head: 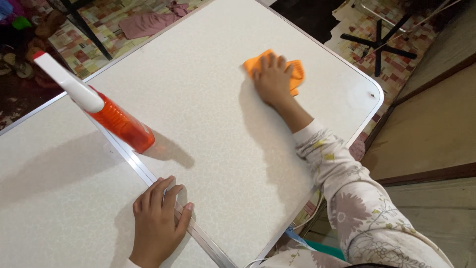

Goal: Cleaning the surface of a white folding table using a spray bottle and a cloth.

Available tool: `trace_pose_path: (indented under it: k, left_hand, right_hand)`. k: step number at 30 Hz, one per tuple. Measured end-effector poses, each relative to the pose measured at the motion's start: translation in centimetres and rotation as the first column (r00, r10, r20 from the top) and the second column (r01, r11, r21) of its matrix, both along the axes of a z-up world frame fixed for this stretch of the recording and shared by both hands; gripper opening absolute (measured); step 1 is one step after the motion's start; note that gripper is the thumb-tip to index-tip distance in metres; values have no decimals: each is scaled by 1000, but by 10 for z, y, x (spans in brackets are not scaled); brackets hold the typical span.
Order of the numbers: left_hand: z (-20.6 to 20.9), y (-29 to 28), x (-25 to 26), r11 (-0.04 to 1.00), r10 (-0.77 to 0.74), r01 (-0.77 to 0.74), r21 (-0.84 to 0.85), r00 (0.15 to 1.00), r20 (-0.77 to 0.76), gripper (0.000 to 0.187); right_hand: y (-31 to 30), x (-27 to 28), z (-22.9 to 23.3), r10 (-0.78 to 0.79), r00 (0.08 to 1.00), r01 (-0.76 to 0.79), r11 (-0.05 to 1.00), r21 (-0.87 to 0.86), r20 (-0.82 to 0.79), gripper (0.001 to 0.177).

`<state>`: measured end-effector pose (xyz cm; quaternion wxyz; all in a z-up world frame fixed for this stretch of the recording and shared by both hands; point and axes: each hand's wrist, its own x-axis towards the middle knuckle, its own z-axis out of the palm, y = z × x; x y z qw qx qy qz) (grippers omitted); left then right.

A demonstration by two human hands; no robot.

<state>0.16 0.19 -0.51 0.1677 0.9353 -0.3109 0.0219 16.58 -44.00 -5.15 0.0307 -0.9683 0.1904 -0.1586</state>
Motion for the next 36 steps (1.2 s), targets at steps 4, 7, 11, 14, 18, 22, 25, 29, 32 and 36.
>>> trace_pose_path:
  k: [4, 7, 11, 14, 18, 22, 25, 29, 32, 36]
  left_hand:
    - [3, 0, -2, 999, -8, 10, -45, 999, 37, 45]
    - [1, -2, -4, 999, -27, 30, -44, 997, 70, 45]
    - [1, -3, -9, 991, -11, 25, -131, 994, 110, 43]
    - [3, -5, -9, 993, -4, 17, -117, 994, 105, 44]
    - [1, -2, -9, 999, -11, 14, -46, 999, 47, 45]
    - [-4, -1, -9, 999, -18, 22, -47, 998, 68, 46]
    - [-1, -3, -8, 999, -16, 18, -29, 998, 60, 46]
    - [-1, -3, -7, 1000, -24, 25, -14, 998, 59, 48]
    - [-4, -2, -6, 999, -26, 24, 48, 999, 43, 47]
    - [-7, 0, -7, 1000, -29, 30, -8, 996, 81, 48]
  right_hand:
    - [68, -27, 7, 271, 960, -273, 962, 23, 73, 53]
    - [113, -56, 22, 432, 902, -431, 902, 38, -23, 53]
    - [154, -96, 39, 620, 784, -616, 784, 78, -35, 55]
    - [166, -122, 56, 783, 621, -772, 619, 142, -38, 58]
    - [164, -137, 65, 818, 575, -785, 563, 258, -36, 58]
    - [145, -136, 60, 737, 673, -696, 657, 289, -55, 58]
    - [126, -123, 51, 642, 760, -604, 755, 254, -99, 59]
    - [90, -106, 38, 537, 837, -509, 836, 206, -109, 60]
    - [62, -98, 38, 410, 904, -386, 904, 182, -121, 61]
    - [11, -92, 27, 219, 969, -202, 969, 141, -115, 63]
